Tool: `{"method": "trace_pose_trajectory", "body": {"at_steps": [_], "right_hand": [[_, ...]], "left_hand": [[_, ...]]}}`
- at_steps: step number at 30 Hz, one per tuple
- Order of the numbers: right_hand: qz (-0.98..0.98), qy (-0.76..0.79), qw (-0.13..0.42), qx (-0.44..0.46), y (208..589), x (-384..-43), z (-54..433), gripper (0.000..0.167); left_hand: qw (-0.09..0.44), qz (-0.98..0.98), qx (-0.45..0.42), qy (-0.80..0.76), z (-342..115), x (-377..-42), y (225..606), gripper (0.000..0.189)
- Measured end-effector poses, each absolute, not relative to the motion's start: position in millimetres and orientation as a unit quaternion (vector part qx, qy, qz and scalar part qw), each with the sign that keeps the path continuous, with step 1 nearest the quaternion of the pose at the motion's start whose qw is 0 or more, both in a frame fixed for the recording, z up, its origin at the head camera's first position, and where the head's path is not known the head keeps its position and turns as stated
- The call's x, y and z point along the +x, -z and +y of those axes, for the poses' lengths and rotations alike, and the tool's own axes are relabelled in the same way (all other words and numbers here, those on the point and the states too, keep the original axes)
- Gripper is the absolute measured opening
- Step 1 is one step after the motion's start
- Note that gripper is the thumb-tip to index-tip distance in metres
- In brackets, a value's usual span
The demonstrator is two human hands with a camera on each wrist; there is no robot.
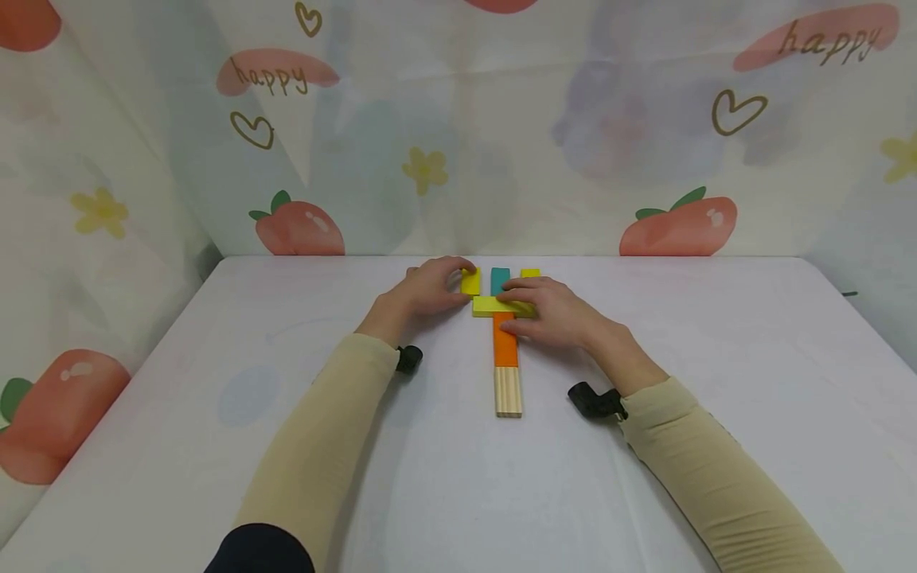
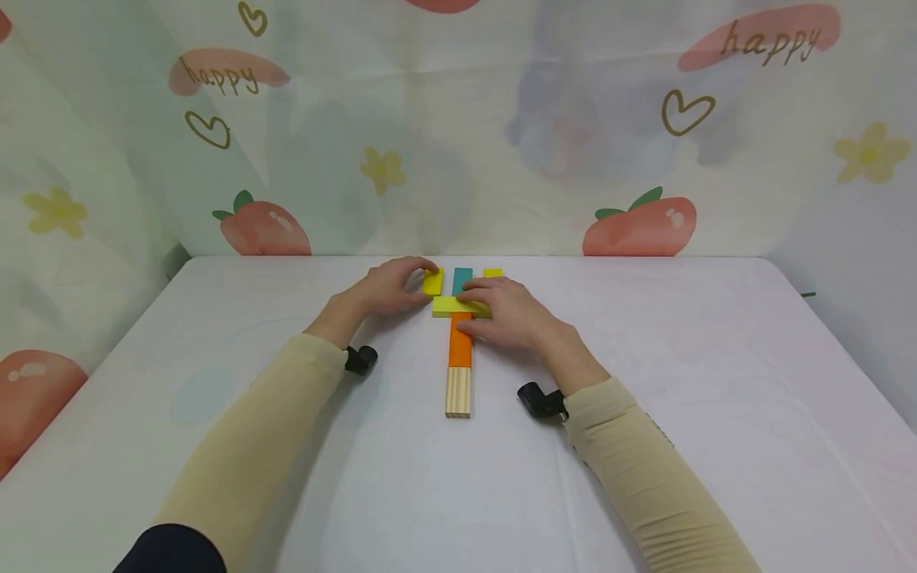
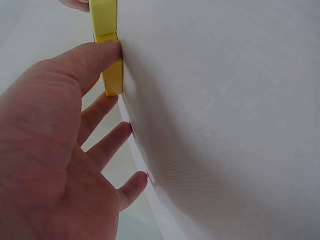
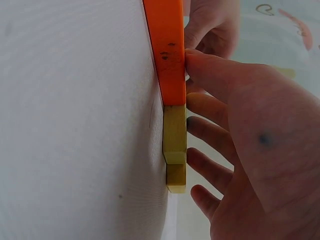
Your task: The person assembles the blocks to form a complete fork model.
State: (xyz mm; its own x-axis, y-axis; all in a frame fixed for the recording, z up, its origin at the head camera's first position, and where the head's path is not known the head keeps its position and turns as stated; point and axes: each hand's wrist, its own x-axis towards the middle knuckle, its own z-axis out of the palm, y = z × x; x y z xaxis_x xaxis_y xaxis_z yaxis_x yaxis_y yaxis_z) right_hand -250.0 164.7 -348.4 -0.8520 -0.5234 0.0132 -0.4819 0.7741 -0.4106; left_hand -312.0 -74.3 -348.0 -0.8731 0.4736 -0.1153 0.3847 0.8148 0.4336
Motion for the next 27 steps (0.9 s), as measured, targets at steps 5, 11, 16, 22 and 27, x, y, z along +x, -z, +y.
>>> {"method": "trace_pose_trajectory", "body": {"at_steps": [5,11,16,22,27], "right_hand": [[0.941,0.202,0.05,-0.267,349.6,-250.9,165.7,0.048],[0.941,0.202,0.052,-0.266,350.4,-251.6,166.3,0.048],[0.94,0.203,0.049,-0.271,350.3,-251.7,166.0,0.048],[0.94,0.204,0.052,-0.268,349.6,-251.7,164.9,0.048],[0.941,0.204,0.054,-0.265,349.0,-251.4,164.3,0.048]], "left_hand": [[0.111,0.946,0.227,-0.204,-73.6,-312.1,347.6,0.048],[0.112,0.946,0.225,-0.202,-71.7,-312.4,348.1,0.049],[0.112,0.947,0.222,-0.204,-71.1,-312.1,348.2,0.048],[0.113,0.947,0.221,-0.204,-71.8,-312.8,348.5,0.048],[0.115,0.947,0.22,-0.204,-72.2,-312.5,347.9,0.048]]}}
